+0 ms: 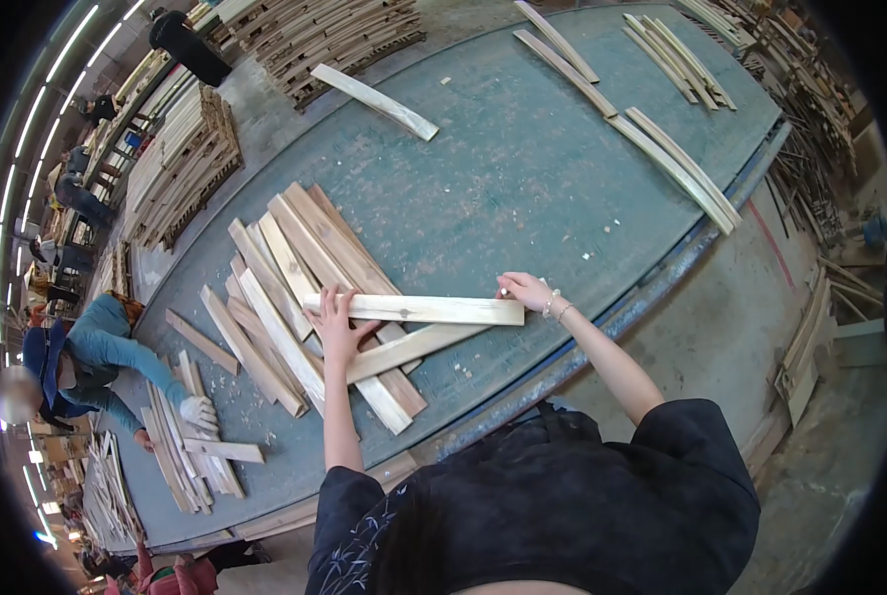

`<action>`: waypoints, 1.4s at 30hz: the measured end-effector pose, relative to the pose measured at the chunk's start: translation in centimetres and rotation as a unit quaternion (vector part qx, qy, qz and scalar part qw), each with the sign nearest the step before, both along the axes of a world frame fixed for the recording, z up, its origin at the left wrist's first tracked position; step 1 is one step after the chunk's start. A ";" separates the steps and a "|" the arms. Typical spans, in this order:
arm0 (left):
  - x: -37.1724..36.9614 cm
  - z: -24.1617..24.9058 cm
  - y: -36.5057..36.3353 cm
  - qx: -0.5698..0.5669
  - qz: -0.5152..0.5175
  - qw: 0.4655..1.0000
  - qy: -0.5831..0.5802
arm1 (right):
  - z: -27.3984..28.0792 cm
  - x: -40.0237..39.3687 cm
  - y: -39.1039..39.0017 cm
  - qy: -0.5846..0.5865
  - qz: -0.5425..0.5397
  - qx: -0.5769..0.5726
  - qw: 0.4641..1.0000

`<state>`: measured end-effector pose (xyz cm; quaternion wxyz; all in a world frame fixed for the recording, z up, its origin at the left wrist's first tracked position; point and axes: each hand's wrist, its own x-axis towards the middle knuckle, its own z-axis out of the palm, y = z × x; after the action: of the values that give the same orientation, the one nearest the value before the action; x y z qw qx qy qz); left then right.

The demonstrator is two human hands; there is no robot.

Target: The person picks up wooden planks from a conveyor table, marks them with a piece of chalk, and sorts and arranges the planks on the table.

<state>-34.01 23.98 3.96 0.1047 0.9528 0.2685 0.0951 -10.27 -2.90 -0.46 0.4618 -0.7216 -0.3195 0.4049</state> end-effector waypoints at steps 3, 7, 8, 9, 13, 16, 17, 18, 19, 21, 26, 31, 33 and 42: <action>-0.9 0.4 -0.4 0.015 -0.002 1.000 -0.027 | 0.6 -2.3 -0.6 -0.082 -0.010 0.032 0.996; -1.6 3.1 -1.0 0.022 0.009 0.998 0.050 | 2.2 -4.1 -2.3 -0.125 -0.183 0.128 0.967; -1.2 3.3 -1.2 -0.032 0.068 0.995 0.070 | 4.0 -4.2 -3.0 -0.074 -0.206 0.173 0.960; -0.6 3.4 -1.4 -0.086 0.132 0.983 0.090 | 5.6 -4.2 -3.6 -0.010 -0.254 0.146 0.956; 0.4 2.0 -3.0 -0.406 0.067 0.894 0.176 | 7.2 -4.4 -6.2 0.107 -0.284 0.175 0.937; 1.1 6.1 -10.2 -0.790 0.109 0.603 -0.026 | 7.0 -4.0 -7.6 0.290 -0.226 0.197 0.909; 1.3 5.7 -12.0 -0.870 0.069 0.482 -0.076 | 7.0 -4.1 -7.9 0.293 -0.212 0.193 0.912; 1.8 5.7 -14.4 -0.902 0.036 0.415 -0.116 | 7.0 -4.3 -8.1 0.351 -0.182 0.179 0.901; 2.4 5.7 -17.1 -0.926 0.001 0.346 -0.152 | 6.9 -4.6 -8.4 0.407 -0.155 0.162 0.885; 4.5 4.5 -22.5 -0.920 0.116 0.321 -0.191 | 6.9 -4.3 -9.4 0.433 -0.140 0.131 0.881; 7.9 1.5 -31.2 -0.939 0.006 -0.177 -0.295 | 6.4 -0.8 -13.1 0.419 -0.169 0.053 0.891; 9.9 7.0 -33.9 -0.881 0.226 -0.039 -0.413 | 4.6 1.9 -14.0 0.447 -0.092 0.095 0.885; 10.0 8.5 -33.9 -0.846 0.299 0.097 -0.430 | 5.1 2.0 -13.1 0.424 -0.095 0.099 0.895; 8.5 7.6 -34.0 -0.907 0.131 0.205 -0.343 | 6.1 4.0 -4.2 0.093 0.015 0.098 0.991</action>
<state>-25.52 -10.02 11.59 0.9656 0.0321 0.2302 0.1164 -6.28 -7.10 5.62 0.5520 -0.6272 -0.3238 0.4438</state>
